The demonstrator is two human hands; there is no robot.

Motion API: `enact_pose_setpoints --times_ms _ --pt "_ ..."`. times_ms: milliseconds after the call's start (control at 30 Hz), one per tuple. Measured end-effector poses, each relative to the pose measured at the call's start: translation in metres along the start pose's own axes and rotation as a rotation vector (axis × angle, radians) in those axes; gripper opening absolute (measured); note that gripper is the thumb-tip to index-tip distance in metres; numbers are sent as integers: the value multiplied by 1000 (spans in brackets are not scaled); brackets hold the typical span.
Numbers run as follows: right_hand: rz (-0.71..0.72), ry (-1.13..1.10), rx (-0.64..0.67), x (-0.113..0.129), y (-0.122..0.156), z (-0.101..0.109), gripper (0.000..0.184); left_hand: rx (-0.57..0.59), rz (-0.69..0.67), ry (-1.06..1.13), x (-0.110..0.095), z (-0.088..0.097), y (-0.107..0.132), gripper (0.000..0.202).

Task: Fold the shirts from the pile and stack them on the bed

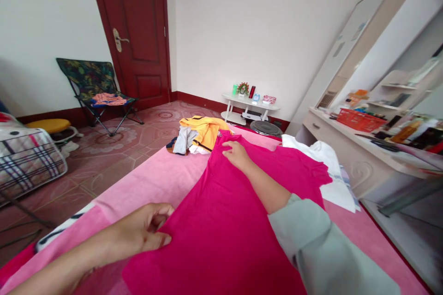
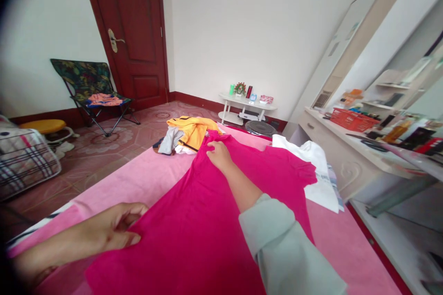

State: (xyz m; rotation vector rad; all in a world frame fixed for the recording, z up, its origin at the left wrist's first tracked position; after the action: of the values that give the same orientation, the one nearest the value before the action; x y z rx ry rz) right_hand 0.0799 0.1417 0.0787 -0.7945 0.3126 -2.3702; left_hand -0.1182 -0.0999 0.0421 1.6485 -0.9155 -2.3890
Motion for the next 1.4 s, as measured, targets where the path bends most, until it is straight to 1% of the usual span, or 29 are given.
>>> enact_pose_setpoints --times_ms 67,133,200,300,367,500,633,700,800,900,967,1000,1033,1100,1133,1167,1200,1233,1267,1333,1367,1400 --pt "-32 23 40 4 -17 -14 35 31 -35 28 -4 -3 2 28" --pt "-105 77 83 4 -28 -25 35 60 -60 39 -9 -8 3 26" --pt "-183 112 102 2 -33 -31 35 47 -57 18 -14 -12 4 23" --pt "-243 110 86 0 -37 -35 38 34 -44 -12 -23 -18 7 19" --pt "-264 86 57 -2 -39 -35 38 68 -59 3 -31 -23 9 19" --pt "-295 -38 -55 -13 -42 -26 25 152 -109 49 -44 -34 10 23" --pt "-367 -249 -239 -41 -37 -5 20 127 -142 -12 -55 -43 6 23" --pt "-424 -365 -347 -58 -28 10 24 119 -162 -65 -61 -52 2 22" --pt "-502 -523 -482 -82 -6 33 30 106 -206 -134 -72 -71 -7 22" --pt "-553 -635 -583 -101 23 51 26 101 -266 -185 -82 -98 -17 25" --pt "-584 -683 -632 -113 46 57 25 143 -282 -230 -86 -119 -23 24" --pt "-603 -701 -647 -120 58 58 25 196 -272 -256 -87 -131 -26 25" --pt "-624 -715 -655 -126 70 58 25 274 -250 -282 -87 -143 -28 27" --pt "-665 -732 -659 -140 92 53 28 478 -200 -332 -89 -164 -30 35" --pt "-678 -737 -659 -145 101 51 29 575 -190 -357 -92 -173 -32 38" --pt "-682 -739 -661 -150 109 48 31 629 -205 -390 -97 -178 -36 37" --pt "-677 -740 -663 -154 115 46 33 613 -252 -436 -104 -179 -43 34" --pt "-664 -740 -664 -156 120 44 35 515 -326 -496 -114 -177 -54 29" --pt "-646 -740 -664 -157 124 42 38 353 -410 -560 -125 -171 -68 26" --pt "-608 -734 -656 -157 127 40 43 -60 -549 -673 -144 -154 -97 29" --pt "-592 -727 -649 -156 128 40 45 -238 -584 -717 -148 -147 -111 34" --pt "-582 -718 -641 -156 129 39 48 -360 -593 -755 -148 -143 -125 42"
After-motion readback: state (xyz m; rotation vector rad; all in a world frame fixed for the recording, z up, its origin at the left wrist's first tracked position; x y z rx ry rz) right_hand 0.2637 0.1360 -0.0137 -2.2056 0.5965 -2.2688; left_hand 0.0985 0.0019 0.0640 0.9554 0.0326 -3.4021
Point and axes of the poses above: each hand's wrist, its own y-axis away from the middle knuckle, its own z-axis out of the back of the hand, x = y × z, the point moved 6 cm from there along -y, towards the middle knuckle, and after that the axes turned 12 degrees about z, right-handed, at the moved point
